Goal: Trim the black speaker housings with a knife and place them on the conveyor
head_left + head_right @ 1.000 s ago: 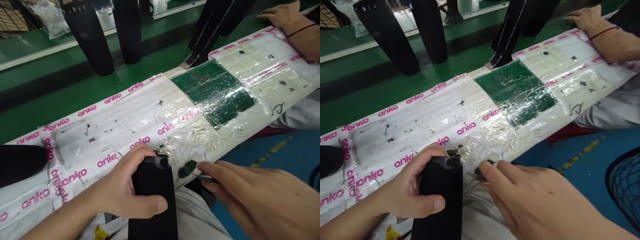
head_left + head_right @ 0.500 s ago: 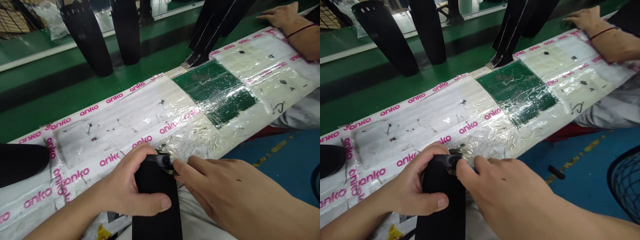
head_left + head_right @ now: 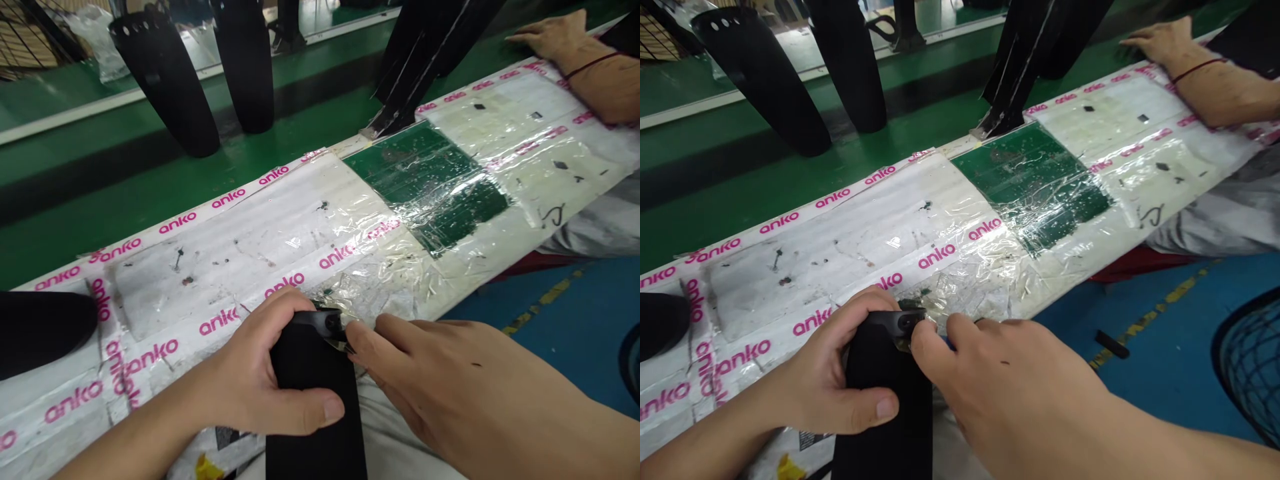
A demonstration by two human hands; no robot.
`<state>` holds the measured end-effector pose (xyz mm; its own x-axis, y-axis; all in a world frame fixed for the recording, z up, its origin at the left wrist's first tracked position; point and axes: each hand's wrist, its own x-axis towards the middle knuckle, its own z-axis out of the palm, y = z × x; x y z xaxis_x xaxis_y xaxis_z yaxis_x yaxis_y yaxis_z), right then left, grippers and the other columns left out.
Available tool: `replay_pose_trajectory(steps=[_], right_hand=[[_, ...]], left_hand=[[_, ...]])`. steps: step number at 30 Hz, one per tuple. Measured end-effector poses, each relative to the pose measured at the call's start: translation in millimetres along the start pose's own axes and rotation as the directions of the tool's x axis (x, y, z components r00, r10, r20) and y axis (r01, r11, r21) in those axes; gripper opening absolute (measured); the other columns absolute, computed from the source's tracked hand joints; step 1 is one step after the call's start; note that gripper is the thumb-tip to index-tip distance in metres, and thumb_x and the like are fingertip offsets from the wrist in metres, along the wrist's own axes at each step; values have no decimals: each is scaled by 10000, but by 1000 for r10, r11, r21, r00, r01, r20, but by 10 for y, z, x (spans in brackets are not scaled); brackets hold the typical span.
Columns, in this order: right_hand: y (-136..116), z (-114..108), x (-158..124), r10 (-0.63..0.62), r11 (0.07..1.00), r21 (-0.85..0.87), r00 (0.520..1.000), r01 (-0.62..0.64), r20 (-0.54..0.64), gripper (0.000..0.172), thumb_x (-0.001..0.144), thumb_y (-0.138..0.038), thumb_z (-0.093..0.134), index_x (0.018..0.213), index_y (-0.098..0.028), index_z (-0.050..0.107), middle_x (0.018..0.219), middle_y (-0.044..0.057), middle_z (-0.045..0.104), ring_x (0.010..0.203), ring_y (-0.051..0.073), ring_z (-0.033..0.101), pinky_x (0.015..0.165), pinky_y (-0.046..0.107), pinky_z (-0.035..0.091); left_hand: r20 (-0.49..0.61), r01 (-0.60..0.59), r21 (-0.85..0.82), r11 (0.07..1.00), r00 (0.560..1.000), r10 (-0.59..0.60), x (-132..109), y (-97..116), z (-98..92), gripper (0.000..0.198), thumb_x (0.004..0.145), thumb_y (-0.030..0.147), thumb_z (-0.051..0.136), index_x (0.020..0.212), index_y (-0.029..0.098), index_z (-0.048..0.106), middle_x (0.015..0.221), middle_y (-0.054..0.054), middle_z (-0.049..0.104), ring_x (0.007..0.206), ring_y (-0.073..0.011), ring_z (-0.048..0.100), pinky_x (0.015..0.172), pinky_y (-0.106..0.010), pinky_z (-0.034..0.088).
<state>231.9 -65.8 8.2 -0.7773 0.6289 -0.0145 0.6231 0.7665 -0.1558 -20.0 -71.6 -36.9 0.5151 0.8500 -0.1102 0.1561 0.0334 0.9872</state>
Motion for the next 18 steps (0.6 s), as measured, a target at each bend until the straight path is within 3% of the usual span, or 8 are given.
replay_pose_trajectory(steps=[8, 14, 18], right_hand=[[-57, -34, 43, -11, 992, -128, 999, 6, -40, 659, 540, -82, 593, 1179, -201, 484, 716, -28, 598, 437, 193, 568, 433, 321, 308], [22, -12, 91, -9, 994, -107, 1000, 10, 15, 565, 514, -69, 640, 1028, -249, 491, 647, -40, 571, 393, 216, 537, 481, 309, 132], [69, 80, 72, 3, 1000, -23, 997, -1, 78, 580, 544, -76, 669, 1053, -263, 464, 681, -43, 589, 421, 220, 566, 521, 312, 78]], left_hand=[[10, -3, -22, 1000, 1000, 3, -8, -12, -10, 510, 785, 408, 895, 1171, 303, 578, 1100, -8, 558, 945, -212, 572, 771, -332, 484], [61, 42, -116, 992, 998, -35, -6, -19, -40, 515, 796, 401, 897, 1206, 328, 593, 1094, 6, 553, 900, -180, 566, 736, -293, 468], [92, 64, -128, 990, 994, -53, -1, -16, -54, 522, 794, 403, 902, 1210, 323, 596, 1102, 4, 547, 906, -177, 568, 743, -288, 464]])
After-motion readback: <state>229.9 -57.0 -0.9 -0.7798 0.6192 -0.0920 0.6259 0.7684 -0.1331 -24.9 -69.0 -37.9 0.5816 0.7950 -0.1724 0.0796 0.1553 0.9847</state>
